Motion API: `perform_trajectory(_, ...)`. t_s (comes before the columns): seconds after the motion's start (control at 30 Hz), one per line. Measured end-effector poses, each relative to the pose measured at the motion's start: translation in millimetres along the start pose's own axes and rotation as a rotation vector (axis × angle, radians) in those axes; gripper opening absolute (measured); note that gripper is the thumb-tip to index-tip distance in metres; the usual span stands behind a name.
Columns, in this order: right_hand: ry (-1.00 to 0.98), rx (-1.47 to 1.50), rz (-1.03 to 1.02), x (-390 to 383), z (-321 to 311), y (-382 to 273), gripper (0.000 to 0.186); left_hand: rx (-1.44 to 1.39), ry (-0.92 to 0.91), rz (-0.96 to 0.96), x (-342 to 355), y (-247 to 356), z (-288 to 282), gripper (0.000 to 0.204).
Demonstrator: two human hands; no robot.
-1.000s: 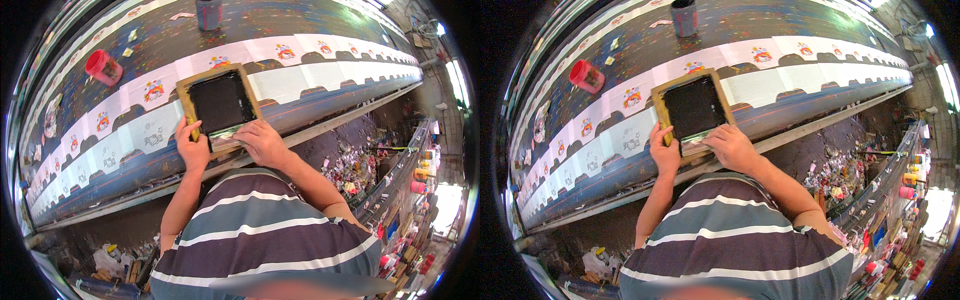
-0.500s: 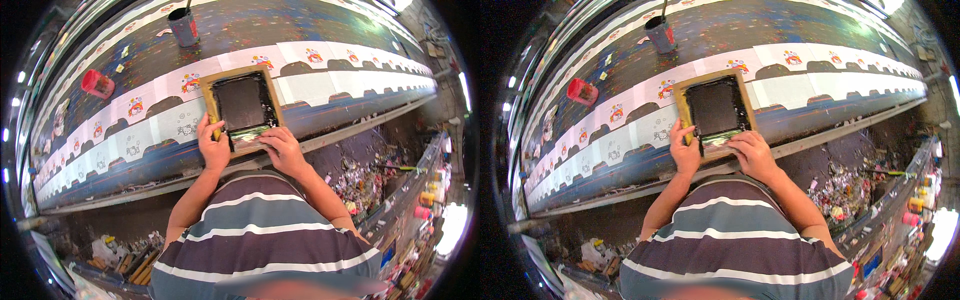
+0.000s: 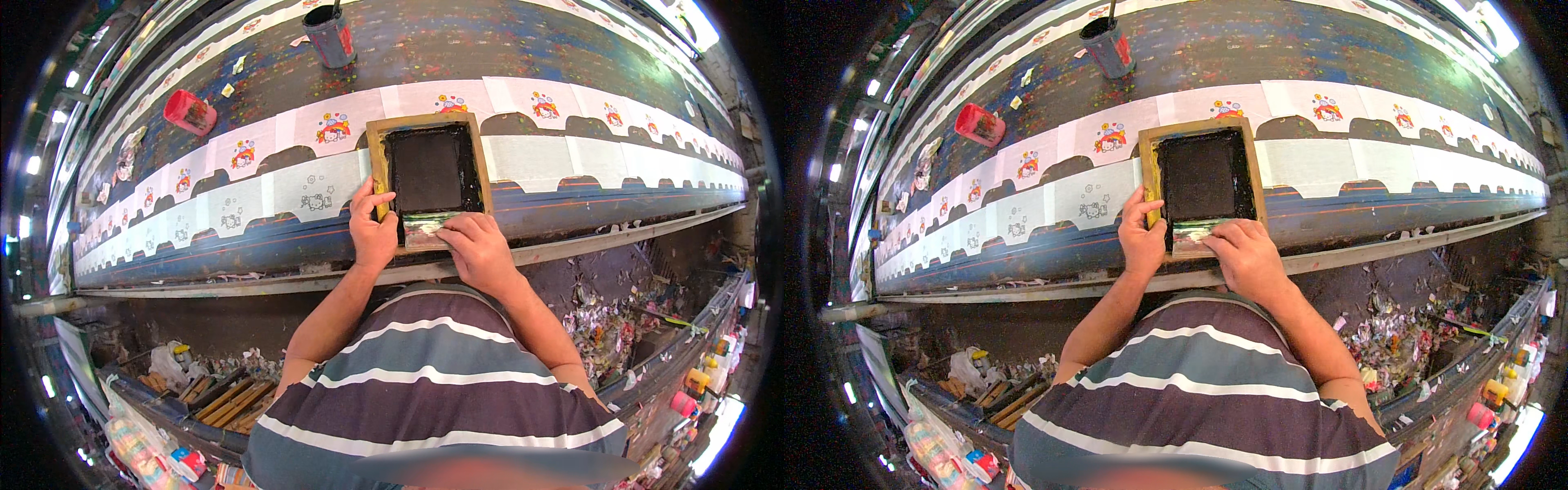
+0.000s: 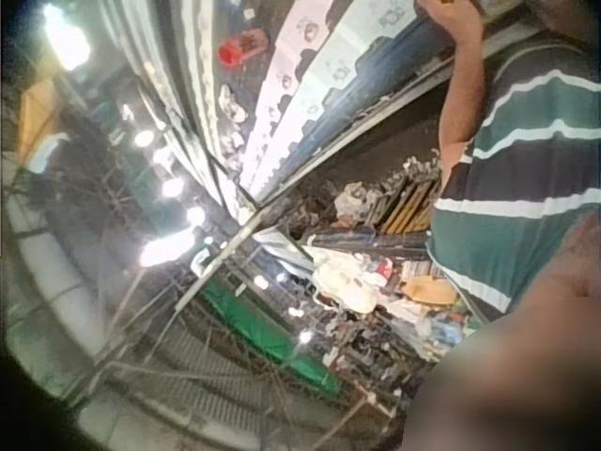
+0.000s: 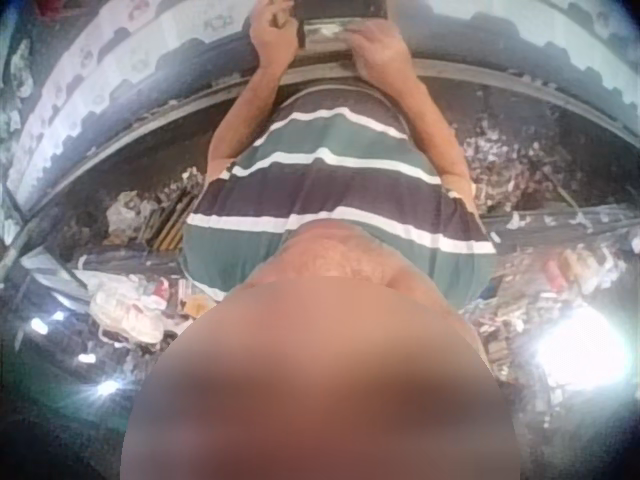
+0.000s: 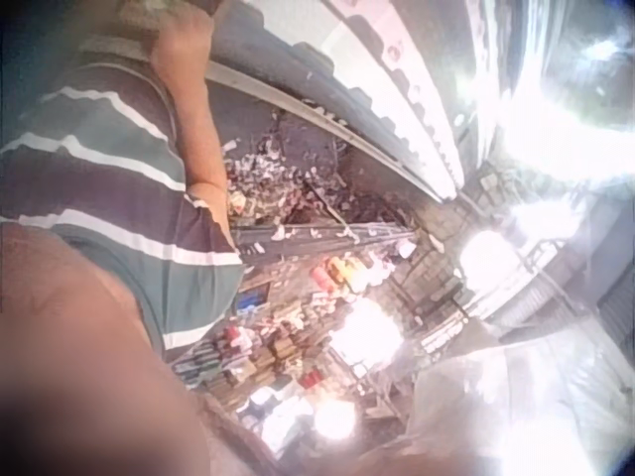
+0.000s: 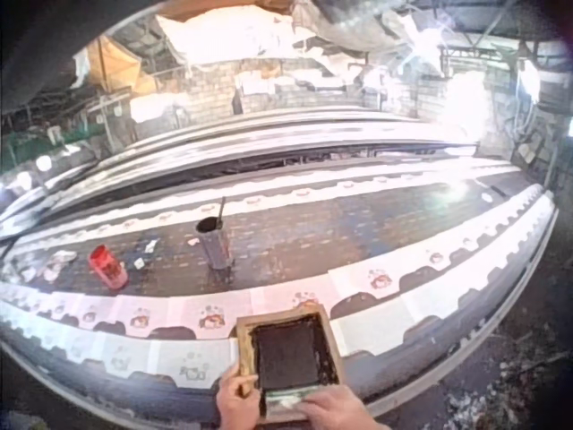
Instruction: The person uses a squeegee to spread black ink across a screen-printing frame held over a long printed banner. The person repeatedly wipes the squeegee on a nearby surface and continues spreading ink across the screen.
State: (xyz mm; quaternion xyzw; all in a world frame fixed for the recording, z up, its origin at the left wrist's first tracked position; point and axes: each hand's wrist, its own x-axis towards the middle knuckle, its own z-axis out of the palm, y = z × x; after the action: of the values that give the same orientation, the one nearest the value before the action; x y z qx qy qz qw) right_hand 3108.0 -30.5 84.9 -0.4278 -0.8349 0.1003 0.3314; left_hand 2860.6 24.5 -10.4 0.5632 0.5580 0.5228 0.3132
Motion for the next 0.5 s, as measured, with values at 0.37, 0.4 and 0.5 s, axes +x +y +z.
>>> perform_trajectory(0.37,-0.572,0.037,0.007,83,-33,49,0.034,-0.01,-0.022,-0.026,0,-9,0,0.036)
perform_trajectory(0.4,-0.568,0.033,0.014,95,-30,59,0.032,-0.046,-0.027,-0.048,1,-10,-1,0.035)
perform_trajectory(0.5,-0.495,0.011,0.019,131,-16,87,0.032,-0.065,-0.042,-0.031,2,-14,-3,0.033)
